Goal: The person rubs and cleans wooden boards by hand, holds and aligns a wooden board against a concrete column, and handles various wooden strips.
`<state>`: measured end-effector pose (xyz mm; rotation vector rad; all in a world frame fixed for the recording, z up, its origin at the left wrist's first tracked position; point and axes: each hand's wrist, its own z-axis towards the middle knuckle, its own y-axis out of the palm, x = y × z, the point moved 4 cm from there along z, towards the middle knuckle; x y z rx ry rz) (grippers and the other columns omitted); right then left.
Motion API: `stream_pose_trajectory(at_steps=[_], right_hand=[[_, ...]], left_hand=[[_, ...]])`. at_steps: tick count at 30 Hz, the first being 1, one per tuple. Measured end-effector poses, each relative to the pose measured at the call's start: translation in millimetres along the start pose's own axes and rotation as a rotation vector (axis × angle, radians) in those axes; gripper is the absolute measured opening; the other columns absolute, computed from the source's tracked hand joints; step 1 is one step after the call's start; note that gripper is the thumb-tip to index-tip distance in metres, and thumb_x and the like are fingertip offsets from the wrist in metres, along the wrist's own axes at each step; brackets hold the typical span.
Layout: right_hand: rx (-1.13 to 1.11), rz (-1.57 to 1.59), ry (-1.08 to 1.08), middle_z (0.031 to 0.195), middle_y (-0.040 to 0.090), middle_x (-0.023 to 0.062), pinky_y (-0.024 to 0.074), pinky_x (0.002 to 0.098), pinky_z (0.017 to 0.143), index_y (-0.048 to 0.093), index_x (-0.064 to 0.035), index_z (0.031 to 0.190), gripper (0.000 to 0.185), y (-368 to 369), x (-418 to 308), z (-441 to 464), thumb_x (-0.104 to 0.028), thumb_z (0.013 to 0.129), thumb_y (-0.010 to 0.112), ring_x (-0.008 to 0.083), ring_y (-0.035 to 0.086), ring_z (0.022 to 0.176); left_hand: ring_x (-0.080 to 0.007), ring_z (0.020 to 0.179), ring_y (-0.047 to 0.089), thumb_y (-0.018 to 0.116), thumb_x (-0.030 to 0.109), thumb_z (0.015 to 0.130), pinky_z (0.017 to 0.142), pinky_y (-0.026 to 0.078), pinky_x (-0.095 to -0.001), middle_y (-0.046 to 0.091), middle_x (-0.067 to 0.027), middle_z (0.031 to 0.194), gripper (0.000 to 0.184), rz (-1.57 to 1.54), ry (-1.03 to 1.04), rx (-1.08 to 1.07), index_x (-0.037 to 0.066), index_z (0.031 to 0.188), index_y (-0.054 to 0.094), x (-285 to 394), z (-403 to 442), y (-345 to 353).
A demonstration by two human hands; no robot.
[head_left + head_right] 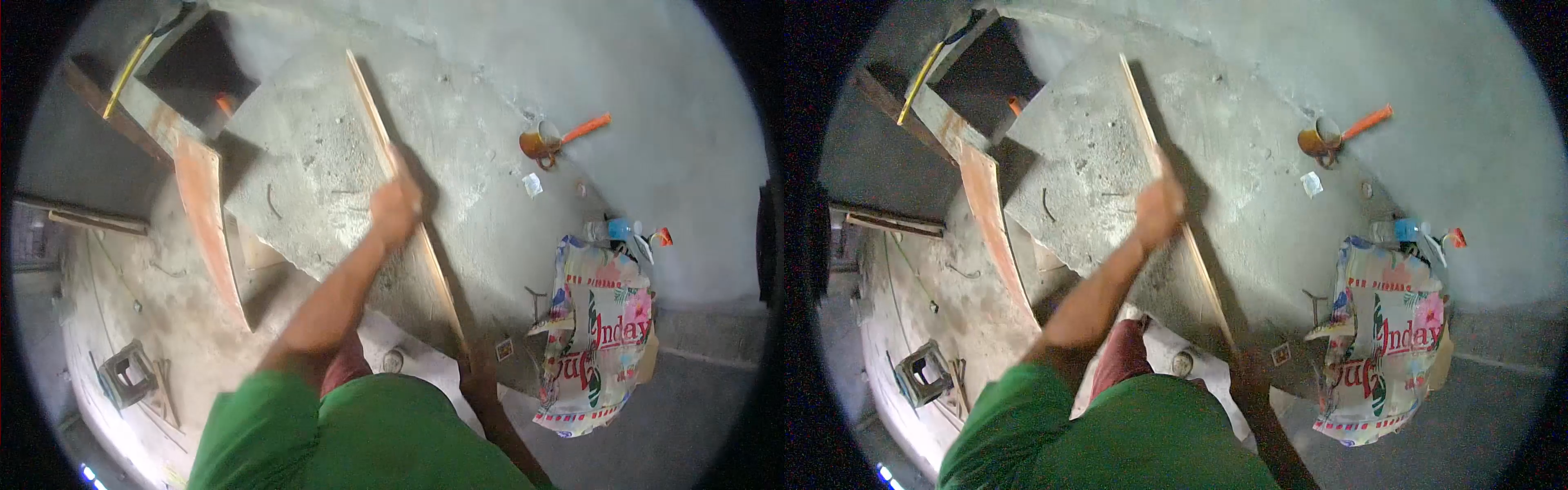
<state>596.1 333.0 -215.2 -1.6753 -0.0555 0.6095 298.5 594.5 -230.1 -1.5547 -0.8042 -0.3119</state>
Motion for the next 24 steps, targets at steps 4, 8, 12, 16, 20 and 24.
stream_pose_trajectory(at_steps=[4, 8, 12, 16, 20, 24], right_hand=[[-0.077, -0.292, -0.08, 0.12, 0.057, 0.0266, 0.0445, 0.0544, 0.095, 0.054, 0.0005, 0.127, 0.037, 47, 32, 4, -0.015, 0.094, 0.053, 0.0476, 0.055, 0.107], [0.077, 0.163, 0.158, 0.113, 0.059, 0.0264, 0.0495, 0.0507, 0.088, 0.06, 0.0018, 0.113, 0.026, 2, -34, 183, -0.013, 0.093, 0.053, 0.0448, 0.058, 0.103], [0.075, 0.241, 0.134, 0.102, 0.057, 0.0275, 0.0499, 0.0503, 0.083, 0.058, 0.0011, 0.108, 0.023, -4, -30, 224, -0.016, 0.093, 0.055, 0.0456, 0.06, 0.094], [-0.033, 0.085, 0.069, 0.098, 0.056, 0.0271, 0.0483, 0.0525, 0.081, 0.057, 0.0013, 0.109, 0.029, 16, 1, 184, -0.023, 0.094, 0.055, 0.0471, 0.059, 0.092], [-0.211, -0.293, -0.12, 0.083, 0.063, 0.0295, 0.0504, 0.0546, 0.079, 0.061, 0.0035, 0.096, 0.039, -8, -3, 89, -0.034, 0.095, 0.053, 0.0466, 0.063, 0.076], [-0.527, -0.077, 0.399, 0.075, 0.061, 0.0284, 0.05, 0.0545, 0.074, 0.064, 0.0025, 0.092, 0.049, -20, 14, -7, -0.044, 0.095, 0.048, 0.0451, 0.062, 0.073]], left_hand=[[-0.0338, 0.065, 0.068, 0.048, 0.017, 0.091, 0.056, 0.053, -0.0439, 0.069, -0.0232, 0.079, 0.086, 0.018, 0.02, 0.03, -0.008, 0.148, -0.012, -3, 30, -10], [-0.037, 0.089, 0.07, 0.051, 0.023, 0.088, 0.076, 0.054, -0.0477, 0.07, -0.0228, 0.091, 0.085, 0.069, -0.052, 0.094, -0.007, 0.15, -0.001, -30, 163, -66], [-0.0303, 0.088, 0.072, 0.055, 0.029, 0.087, 0.074, 0.057, -0.0411, 0.072, -0.0173, 0.095, 0.073, 0.301, 0.047, 0.169, -0.004, 0.146, 0.026, -35, 216, -50], [-0.0249, 0.086, 0.073, 0.057, 0.033, 0.087, 0.07, 0.057, -0.0371, 0.073, -0.0141, 0.094, 0.049, 0.379, -0.047, 0.178, 0.001, 0.125, 0.059, -6, 169, -54], [-0.0275, 0.085, 0.073, 0.059, 0.033, 0.088, 0.069, 0.058, -0.0381, 0.073, -0.0124, 0.091, 0.056, 0.504, 0.105, -0.012, -0.002, 0.131, 0.054, 14, 106, 9], [-0.0268, 0.079, 0.072, 0.055, 0.027, 0.092, 0.062, 0.057, -0.0387, 0.072, -0.0129, 0.087, 0.066, 0.401, 0.027, -0.017, -0.006, 0.145, 0.034, 45, -6, 23]])
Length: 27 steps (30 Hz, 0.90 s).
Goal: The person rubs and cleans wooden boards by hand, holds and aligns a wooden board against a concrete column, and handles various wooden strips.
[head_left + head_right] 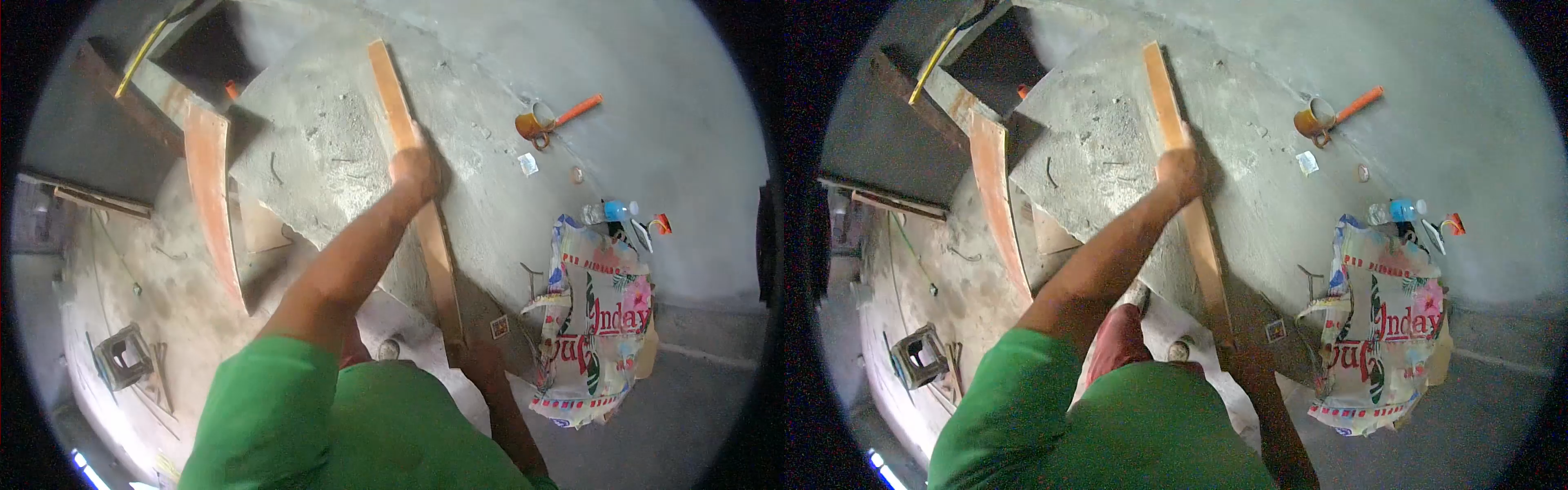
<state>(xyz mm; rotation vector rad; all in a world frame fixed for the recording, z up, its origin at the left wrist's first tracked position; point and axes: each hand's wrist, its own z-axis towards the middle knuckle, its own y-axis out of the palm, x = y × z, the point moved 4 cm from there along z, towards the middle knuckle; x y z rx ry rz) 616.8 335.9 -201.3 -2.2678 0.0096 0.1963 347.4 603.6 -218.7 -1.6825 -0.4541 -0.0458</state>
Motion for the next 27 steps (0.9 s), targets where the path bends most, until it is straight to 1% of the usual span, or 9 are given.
stream_pose_trajectory(at_steps=[3, 10, 12, 15, 17, 19, 22, 23, 27], right_hand=[[-0.138, 0.14, -0.157, 0.076, 0.062, 0.0266, 0.0489, 0.0534, 0.071, 0.063, 0.0026, 0.092, 0.048, 14, 32, -34, -0.043, 0.095, 0.049, 0.0454, 0.061, 0.075], [0.019, 0.167, -0.282, 0.078, 0.063, 0.0245, 0.0481, 0.0505, 0.069, 0.062, 0.0031, 0.092, 0.043, 57, 82, -67, -0.039, 0.095, 0.051, 0.0453, 0.062, 0.078], [-0.028, 0.197, -0.104, 0.079, 0.063, 0.0238, 0.0494, 0.0472, 0.068, 0.061, 0.003, 0.092, 0.044, 82, 101, -53, -0.04, 0.095, 0.053, 0.0387, 0.065, 0.075], [-0.073, 0.578, 0.034, 0.079, 0.065, 0.0225, 0.0512, 0.0429, 0.066, 0.061, 0.0034, 0.094, 0.05, 92, 89, -43, -0.046, 0.094, 0.057, 0.0304, 0.067, 0.074], [0.002, 0.499, -0.173, 0.083, 0.063, 0.0229, 0.0493, 0.0459, 0.066, 0.057, -0.0016, 0.091, 0.037, 116, 92, -27, -0.037, 0.098, 0.051, 0.0394, 0.065, 0.079], [-0.043, 0.589, -0.089, 0.084, 0.064, 0.0212, 0.0498, 0.0457, 0.067, 0.058, -0.0014, 0.092, 0.035, 111, 78, -25, -0.035, 0.099, 0.05, 0.0388, 0.065, 0.08], [-0.031, 0.774, -0.046, 0.083, 0.067, 0.0174, 0.0524, 0.0407, 0.062, 0.059, 0.0015, 0.094, 0.041, 120, 84, -49, -0.039, 0.097, 0.053, 0.0304, 0.066, 0.07], [0.027, 0.865, -0.082, 0.081, 0.07, 0.0154, 0.0544, 0.0359, 0.056, 0.059, 0.0042, 0.094, 0.051, 123, 88, -58, -0.046, 0.094, 0.057, 0.0225, 0.067, 0.059], [0.091, 0.439, -0.229, 0.087, 0.068, 0.0149, 0.0543, 0.0403, 0.059, 0.061, -0.0022, 0.099, 0.036, 157, 137, -140, -0.036, 0.089, 0.064, 0.0292, 0.067, 0.069]], left_hand=[[-0.027, 0.076, 0.071, 0.052, 0.026, 0.094, 0.059, 0.055, -0.0393, 0.071, -0.0138, 0.086, 0.085, 0.077, 0.133, -0.135, -0.008, 0.151, -0.001, 16, -62, 3], [-0.0268, 0.072, 0.068, 0.043, 0.035, 0.1, 0.058, 0.05, -0.0407, 0.069, -0.013, 0.081, 0.073, -0.063, 0.206, -0.174, -0.013, 0.147, 0.016, 21, -111, 23], [-0.0269, 0.072, 0.066, 0.041, 0.038, 0.101, 0.058, 0.049, -0.0418, 0.069, -0.0128, 0.08, 0.071, 0.033, 0.263, -0.166, -0.013, 0.146, 0.021, 21, -102, 21], [-0.0255, 0.077, 0.065, 0.049, 0.046, 0.097, 0.071, 0.044, -0.0434, 0.068, -0.0104, 0.08, 0.047, 0.142, 0.276, 0.018, 0.004, 0.107, 0.068, 20, -101, 23], [-0.026, 0.089, 0.059, 0.051, 0.031, 0.095, 0.078, 0.042, -0.0431, 0.065, -0.0094, 0.098, 0.031, 0.226, 0.341, -0.119, 0.007, 0.108, 0.065, 11, -84, 25], [-0.0322, 0.111, 0.048, 0.049, 0.035, 0.097, 0.096, 0.039, -0.0496, 0.054, -0.0162, 0.121, 0.039, 0.373, 0.34, 0.293, 0.008, 0.122, 0.06, 18, -90, -12], [-0.0411, 0.134, 0.032, 0.042, 0.057, 0.097, 0.109, 0.026, -0.0597, 0.04, -0.0268, 0.138, 0.074, 0.064, 0.397, 0.508, -0.002, 0.14, 0.04, 3, -74, 33], [-0.0411, 0.134, 0.032, 0.042, 0.057, 0.097, 0.109, 0.026, -0.0597, 0.04, -0.0268, 0.138, 0.074, 0.071, 0.407, 0.498, -0.002, 0.14, 0.04, 7, -86, 46], [-0.0473, 0.143, 0.017, 0.043, 0.062, 0.093, 0.113, 0.015, -0.0628, 0.023, -0.0339, 0.15, 0.09, -0.055, 0.443, 0.382, -0.008, 0.146, 0.025, 34, -177, 66]])
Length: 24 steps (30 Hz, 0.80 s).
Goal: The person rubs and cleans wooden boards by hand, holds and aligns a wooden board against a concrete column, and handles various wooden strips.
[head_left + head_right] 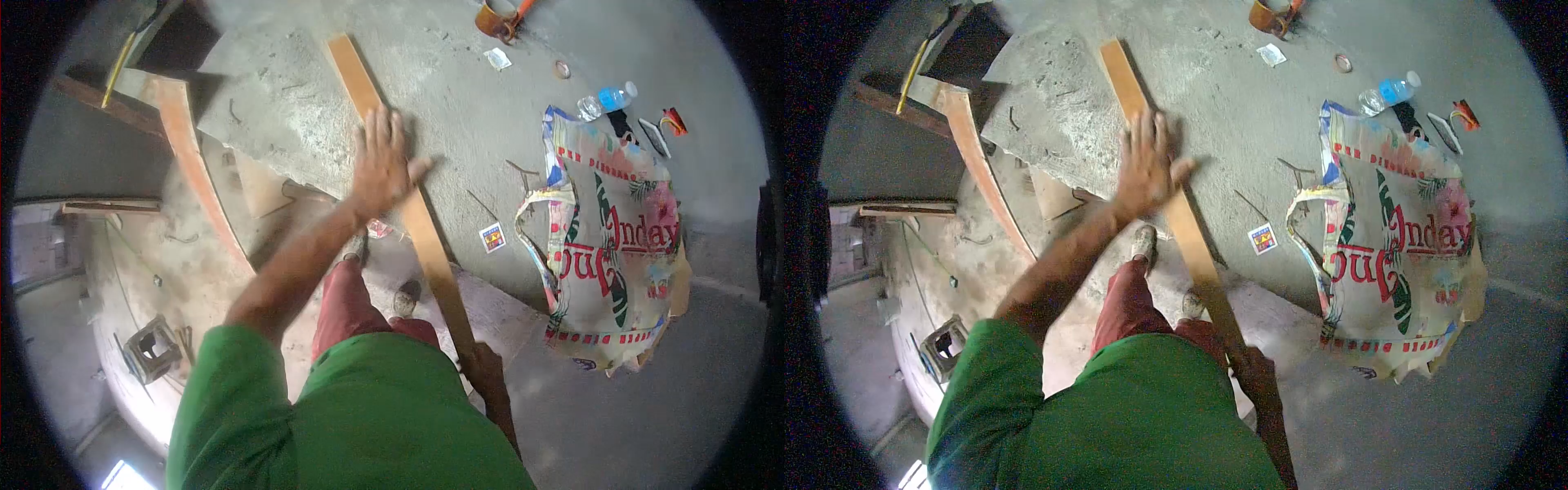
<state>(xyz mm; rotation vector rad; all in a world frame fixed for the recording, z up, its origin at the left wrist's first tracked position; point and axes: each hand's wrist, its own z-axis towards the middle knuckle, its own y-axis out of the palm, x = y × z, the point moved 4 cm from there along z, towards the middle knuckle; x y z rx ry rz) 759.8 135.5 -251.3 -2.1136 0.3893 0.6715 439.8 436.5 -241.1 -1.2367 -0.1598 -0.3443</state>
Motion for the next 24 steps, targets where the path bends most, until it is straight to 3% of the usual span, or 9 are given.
stream_pose_trajectory(at_steps=[3, 8, 11, 13, 15, 17, 18, 22, 24], right_hand=[[-0.04, -0.174, -0.048, 0.082, 0.065, 0.0126, 0.0504, 0.0446, 0.062, 0.067, -0.0109, 0.088, 0.015, 4, 32, -83, -0.025, 0.085, 0.063, 0.0322, 0.065, 0.076], [-0.075, -0.223, 0.172, 0.078, 0.062, 0.0118, 0.0478, 0.0472, 0.06, 0.067, -0.0129, 0.09, 0.013, 1, 71, -144, -0.023, 0.082, 0.066, 0.0311, 0.063, 0.073], [0.056, -0.37, -0.071, 0.081, 0.061, 0.0117, 0.0465, 0.0487, 0.059, 0.063, -0.0115, 0.098, 0.019, 0, 29, -83, -0.02, 0.082, 0.066, 0.0329, 0.062, 0.072], [0.168, -0.229, 0.069, 0.076, 0.056, 0.0147, 0.0458, 0.0503, 0.057, 0.06, -0.0069, 0.101, 0.018, 1, -2, -13, -0.021, 0.09, 0.058, 0.0366, 0.06, 0.066], [0.153, -0.563, -0.091, 0.083, 0.056, 0.0162, 0.0459, 0.0526, 0.059, 0.06, -0.0061, 0.105, 0.022, -7, -48, 60, -0.022, 0.09, 0.059, 0.0374, 0.06, 0.073], [0.32, -0.47, -0.133, 0.088, 0.059, 0.0208, 0.0478, 0.0525, 0.059, 0.057, -0.0023, 0.097, 0.016, -15, -71, 125, -0.017, 0.089, 0.06, 0.0429, 0.06, 0.07], [0.388, -0.469, -0.163, 0.088, 0.058, 0.0209, 0.0482, 0.0516, 0.057, 0.058, -0.0027, 0.096, 0.017, -13, -73, 148, -0.017, 0.088, 0.061, 0.0423, 0.06, 0.07], [0.455, -0.202, -0.057, 0.085, 0.057, 0.0178, 0.0486, 0.0495, 0.055, 0.059, -0.003, 0.1, 0.02, -22, -99, 142, -0.017, 0.086, 0.064, 0.0385, 0.06, 0.066], [0.359, -0.142, -0.016, 0.073, 0.063, 0.0166, 0.0502, 0.0472, 0.062, 0.06, -0.0008, 0.091, 0.035, -12, -74, 108, -0.035, 0.093, 0.056, 0.0352, 0.065, 0.065]], left_hand=[[-0.0519, 0.142, 0.016, 0.05, 0.062, 0.09, 0.112, 0.014, -0.0655, 0.019, -0.0366, 0.151, 0.095, -0.092, 0.003, -0.128, -0.01, 0.146, 0.022, 66, -61, -6], [-0.0549, 0.14, 0.019, 0.054, 0.056, 0.09, 0.112, 0.016, -0.0647, 0.018, -0.0391, 0.149, 0.09, -0.226, 0.016, -0.072, -0.011, 0.144, 0.027, 100, -98, -15], [-0.0523, 0.141, 0.02, 0.056, 0.052, 0.09, 0.113, 0.018, -0.0625, 0.018, -0.0364, 0.151, 0.084, -0.13, -0.02, -0.036, -0.009, 0.143, 0.031, 54, -52, -11], [-0.0503, 0.142, 0.019, 0.055, 0.051, 0.091, 0.114, 0.018, -0.0612, 0.017, -0.0339, 0.153, 0.082, -0.073, 0.0, 0.002, -0.006, 0.144, 0.031, -2, -5, -5], [-0.0514, 0.142, 0.018, 0.053, 0.051, 0.093, 0.114, 0.019, -0.0599, 0.016, -0.0338, 0.153, 0.08, -0.157, 0.005, -0.111, -0.006, 0.144, 0.029, -56, 51, -12], [-0.0533, 0.14, 0.022, 0.052, 0.045, 0.096, 0.112, 0.024, -0.0605, 0.019, -0.0362, 0.151, 0.073, -0.024, 0.101, 0.121, -0.006, 0.142, 0.03, -107, 93, 7], [-0.049, 0.144, 0.014, 0.043, 0.06, 0.094, 0.115, 0.016, -0.0596, 0.016, -0.0332, 0.153, 0.083, -0.002, 0.135, 0.157, -0.004, 0.144, 0.03, -140, 113, 31], [-0.0507, 0.143, 0.014, 0.04, 0.054, 0.096, 0.116, 0.015, -0.0584, 0.016, -0.0356, 0.152, 0.078, -0.04, 0.051, 0.141, -0.004, 0.146, 0.028, -134, 110, 19], [-0.0514, 0.143, 0.015, 0.041, 0.053, 0.096, 0.116, 0.015, -0.0587, 0.017, -0.0364, 0.152, 0.078, -0.048, 0.047, 0.106, -0.005, 0.145, 0.028, -104, 79, 16]])
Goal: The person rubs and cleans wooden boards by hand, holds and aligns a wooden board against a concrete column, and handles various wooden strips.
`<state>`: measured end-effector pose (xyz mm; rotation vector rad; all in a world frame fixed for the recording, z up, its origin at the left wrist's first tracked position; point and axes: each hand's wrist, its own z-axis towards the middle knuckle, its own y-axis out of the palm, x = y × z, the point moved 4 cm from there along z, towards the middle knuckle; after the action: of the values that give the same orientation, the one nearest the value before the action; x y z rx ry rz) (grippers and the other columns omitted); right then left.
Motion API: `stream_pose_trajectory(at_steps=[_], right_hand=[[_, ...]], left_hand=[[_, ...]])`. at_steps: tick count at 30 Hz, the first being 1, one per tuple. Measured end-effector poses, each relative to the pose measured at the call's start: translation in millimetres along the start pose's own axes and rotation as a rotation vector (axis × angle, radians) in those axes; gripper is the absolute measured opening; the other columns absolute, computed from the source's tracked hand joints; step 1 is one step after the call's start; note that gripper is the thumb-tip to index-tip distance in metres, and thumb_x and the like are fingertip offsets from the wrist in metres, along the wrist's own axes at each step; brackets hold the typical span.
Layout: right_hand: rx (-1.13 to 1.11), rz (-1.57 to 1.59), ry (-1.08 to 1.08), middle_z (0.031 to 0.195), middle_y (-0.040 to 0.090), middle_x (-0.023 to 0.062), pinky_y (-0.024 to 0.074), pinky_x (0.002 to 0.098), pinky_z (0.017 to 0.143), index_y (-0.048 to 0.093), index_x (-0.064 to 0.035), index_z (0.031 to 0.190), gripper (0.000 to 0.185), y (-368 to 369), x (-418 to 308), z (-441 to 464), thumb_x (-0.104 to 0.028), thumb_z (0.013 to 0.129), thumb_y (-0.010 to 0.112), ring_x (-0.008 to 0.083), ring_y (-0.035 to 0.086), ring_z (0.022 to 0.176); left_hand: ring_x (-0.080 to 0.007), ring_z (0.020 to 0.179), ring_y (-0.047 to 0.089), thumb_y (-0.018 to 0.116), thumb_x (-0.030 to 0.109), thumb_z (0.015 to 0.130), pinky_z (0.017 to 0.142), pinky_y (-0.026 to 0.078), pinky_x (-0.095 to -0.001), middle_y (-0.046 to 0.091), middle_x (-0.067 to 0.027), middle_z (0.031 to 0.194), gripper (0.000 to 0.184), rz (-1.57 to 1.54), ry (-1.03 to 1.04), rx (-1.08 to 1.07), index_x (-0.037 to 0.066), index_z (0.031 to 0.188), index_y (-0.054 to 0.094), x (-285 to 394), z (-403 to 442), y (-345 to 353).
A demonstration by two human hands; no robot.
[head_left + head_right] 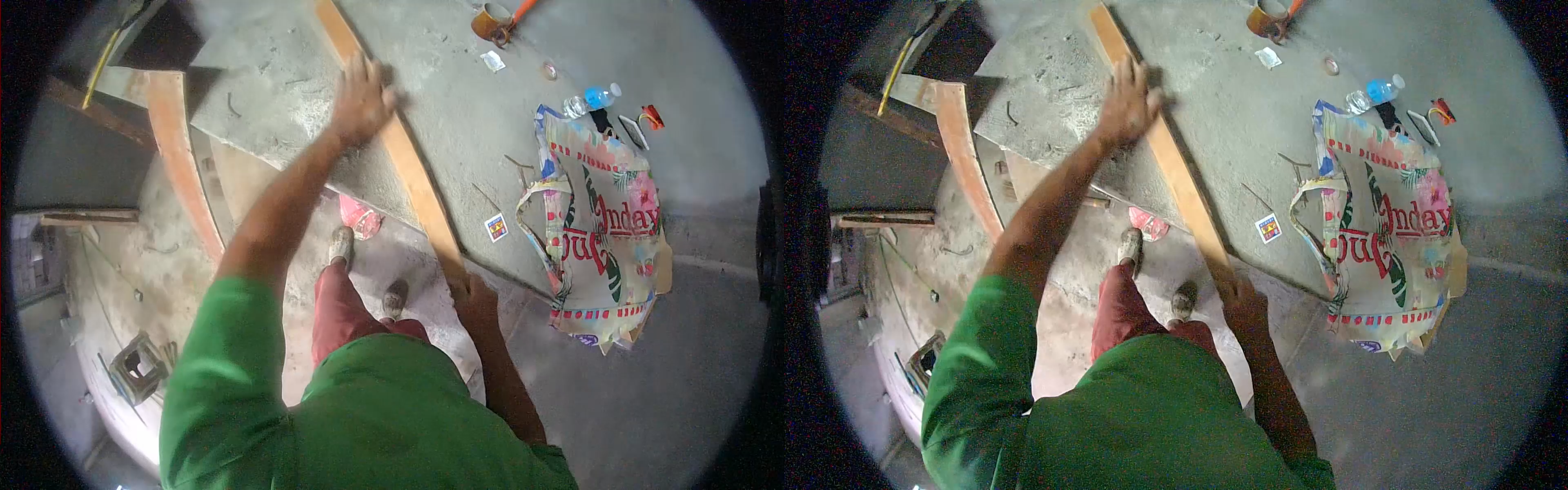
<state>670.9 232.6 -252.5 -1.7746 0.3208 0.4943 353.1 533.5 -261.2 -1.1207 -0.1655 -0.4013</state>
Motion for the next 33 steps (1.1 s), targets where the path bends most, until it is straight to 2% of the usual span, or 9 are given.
stream_pose_trajectory(at_steps=[3, 9, 12, 21, 26, 27, 29, 31, 33], right_hand=[[-0.099, 0.013, 0.103, 0.068, 0.065, 0.015, 0.0517, 0.045, 0.066, 0.061, -0.0001, 0.087, 0.046, -7, 43, -84, -0.044, 0.095, 0.051, 0.0312, 0.068, 0.065], [-0.016, -0.153, 0.266, 0.095, 0.064, 0.0219, 0.051, 0.0444, 0.078, 0.062, 0.0026, 0.109, 0.033, -59, 56, -190, -0.022, 0.088, 0.067, 0.0362, 0.065, 0.086], [0.086, -0.146, -0.014, 0.104, 0.061, 0.019, 0.0495, 0.0476, 0.08, 0.055, -0.0054, 0.13, 0.051, -63, 56, -194, -0.02, 0.083, 0.07, 0.0376, 0.058, 0.096], [0.18, -0.12, -0.202, 0.096, 0.063, 0.0203, 0.053, 0.0465, 0.072, 0.052, -0.0008, 0.132, 0.056, 2, 9, -82, -0.014, 0.081, 0.07, 0.0396, 0.063, 0.086], [0.09, 0.468, -0.235, 0.1, 0.068, 0.018, 0.0531, 0.0399, 0.072, 0.054, 0.0002, 0.131, 0.047, -16, -87, -6, -0.01, 0.085, 0.063, 0.0282, 0.066, 0.08], [-0.157, 0.622, -0.115, 0.104, 0.069, 0.0114, 0.0535, 0.03, 0.065, 0.051, 0.0006, 0.132, 0.045, -26, -105, -5, -0.013, 0.09, 0.059, 0.0143, 0.065, 0.079], [-0.537, 1.18, 0.123, 0.101, 0.069, 0.0127, 0.0532, 0.027, 0.06, 0.05, 0.0003, 0.131, 0.044, -33, -133, -10, -0.02, 0.094, 0.057, 0.0141, 0.065, 0.079], [-0.597, 1.361, 0.092, 0.101, 0.068, 0.0142, 0.0537, 0.0278, 0.058, 0.049, 0.0, 0.131, 0.044, -46, -161, -10, -0.026, 0.096, 0.053, 0.0161, 0.065, 0.078], [-0.661, 1.545, 0.063, 0.101, 0.068, 0.0156, 0.0541, 0.0286, 0.057, 0.048, -0.0004, 0.131, 0.046, -57, -186, -12, -0.033, 0.099, 0.049, 0.018, 0.065, 0.078]], left_hand=[[-0.0548, 0.14, 0.017, 0.047, 0.05, 0.094, 0.116, 0.014, -0.0594, 0.018, -0.0398, 0.149, 0.077, 0.02, 0.028, -0.038, -0.009, 0.142, 0.032, 68, -60, -16], [-0.0559, 0.138, 0.022, 0.062, 0.034, 0.086, 0.113, 0.022, -0.0591, 0.019, -0.0419, 0.147, 0.079, -0.176, -0.142, -0.102, -0.015, 0.139, 0.031, 159, -129, -58], [-0.0456, 0.143, 0.023, 0.061, 0.029, 0.086, 0.114, 0.02, -0.0611, 0.02, -0.0331, 0.152, 0.072, -0.213, -0.393, -0.248, -0.007, 0.142, 0.035, 155, -134, -77], [-0.0327, 0.147, 0.019, 0.044, 0.037, 0.095, 0.11, 0.018, -0.0695, 0.026, -0.0167, 0.157, 0.063, 0.272, -0.073, -0.157, -0.003, 0.144, 0.039, 31, -90, -45], [-0.0351, 0.136, 0.04, 0.046, 0.045, 0.096, 0.11, 0.028, -0.0592, 0.045, -0.023, 0.144, 0.064, 0.259, -0.354, 0.076, -0.002, 0.14, 0.044, -41, -26, -101], [-0.0351, 0.136, 0.04, 0.046, 0.045, 0.096, 0.11, 0.028, -0.0592, 0.045, -0.023, 0.144, 0.064, 0.264, -0.351, 0.078, -0.002, 0.14, 0.044, -34, -31, -111], [-0.0386, 0.117, 0.055, 0.046, 0.042, 0.098, 0.107, 0.033, -0.0551, 0.058, -0.0268, 0.126, 0.056, -0.488, -0.618, 0.432, -0.002, 0.133, 0.05, -13, -74, -133], [-0.0379, 0.104, 0.062, 0.044, 0.038, 0.1, 0.101, 0.041, -0.0539, 0.06, -0.0268, 0.118, 0.052, -1.263, -0.993, 0.013, -0.003, 0.131, 0.048, 16, -109, -117], [-0.0353, 0.104, 0.062, 0.039, 0.035, 0.102, 0.094, 0.048, -0.051, 0.06, -0.0227, 0.12, 0.049, -1.948, -0.959, -0.036, -0.004, 0.132, 0.042, 73, -126, -147]])
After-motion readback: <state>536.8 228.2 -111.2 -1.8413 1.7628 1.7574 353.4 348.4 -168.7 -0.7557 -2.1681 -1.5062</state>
